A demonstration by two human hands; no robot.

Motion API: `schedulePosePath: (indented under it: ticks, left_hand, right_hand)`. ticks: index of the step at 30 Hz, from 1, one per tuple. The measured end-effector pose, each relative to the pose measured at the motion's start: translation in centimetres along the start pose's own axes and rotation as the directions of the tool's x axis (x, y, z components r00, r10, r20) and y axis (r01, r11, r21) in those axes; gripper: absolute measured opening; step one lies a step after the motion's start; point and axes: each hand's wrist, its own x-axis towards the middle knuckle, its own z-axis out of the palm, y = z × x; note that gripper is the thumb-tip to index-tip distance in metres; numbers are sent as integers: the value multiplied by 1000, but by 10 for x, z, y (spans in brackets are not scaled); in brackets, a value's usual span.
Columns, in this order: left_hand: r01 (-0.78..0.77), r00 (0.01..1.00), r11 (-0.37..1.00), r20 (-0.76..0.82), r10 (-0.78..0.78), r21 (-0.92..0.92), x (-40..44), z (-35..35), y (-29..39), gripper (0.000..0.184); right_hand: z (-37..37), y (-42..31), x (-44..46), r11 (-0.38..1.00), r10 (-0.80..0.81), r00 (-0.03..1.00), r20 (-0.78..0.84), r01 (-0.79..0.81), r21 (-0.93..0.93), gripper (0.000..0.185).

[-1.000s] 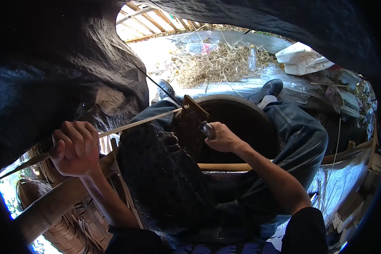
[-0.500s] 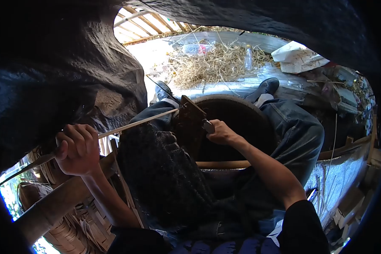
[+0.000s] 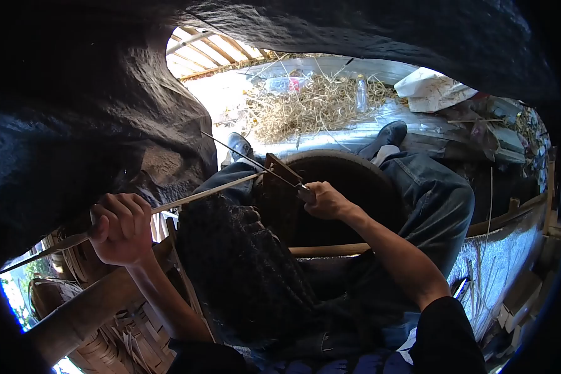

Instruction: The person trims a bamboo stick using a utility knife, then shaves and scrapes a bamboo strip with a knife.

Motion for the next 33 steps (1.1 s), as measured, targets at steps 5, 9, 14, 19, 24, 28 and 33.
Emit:
schedulePosePath:
  ticks: [5, 9, 14, 19, 24, 28, 33]
  left_hand:
    - [21, 1000, 999, 12, -21, 31, -4, -4, 0, 37]
    - [-4, 999, 1000, -36, 5, 19, -3, 0, -2, 43]
    - [-6, 1000, 1000, 0, 6, 5, 2, 3, -5, 50]
    - [-2, 1000, 1000, -24, 2, 9, -1, 3, -4, 49]
    - [-27, 998, 999, -64, 29, 30, -1, 8, -8, 47]
    - [-21, 876, 999, -483, 2, -35, -2, 16, -17, 42]
    - [-248, 898, 966, -391, 199, -78, 23, 42, -20, 46]
  right_hand:
    - [5, -8, -5, 994, -97, 995, -19, 98, 39, 18]
    - [12, 32, 5, 959, 109, 983, -147, -142, -244, 15]
    - [-4, 8, 0, 997, -75, 995, -62, 77, 32, 14]
    - [-1, 20, 3, 990, -109, 994, -25, 111, 85, 15]
    - [0, 34, 4, 998, 52, 998, -25, -53, -46, 21]
    - [-20, -13, -13, 992, -119, 982, -147, 111, -57, 23]
    - [-44, -71, -61, 980, -140, 944, -300, 88, -179, 23]
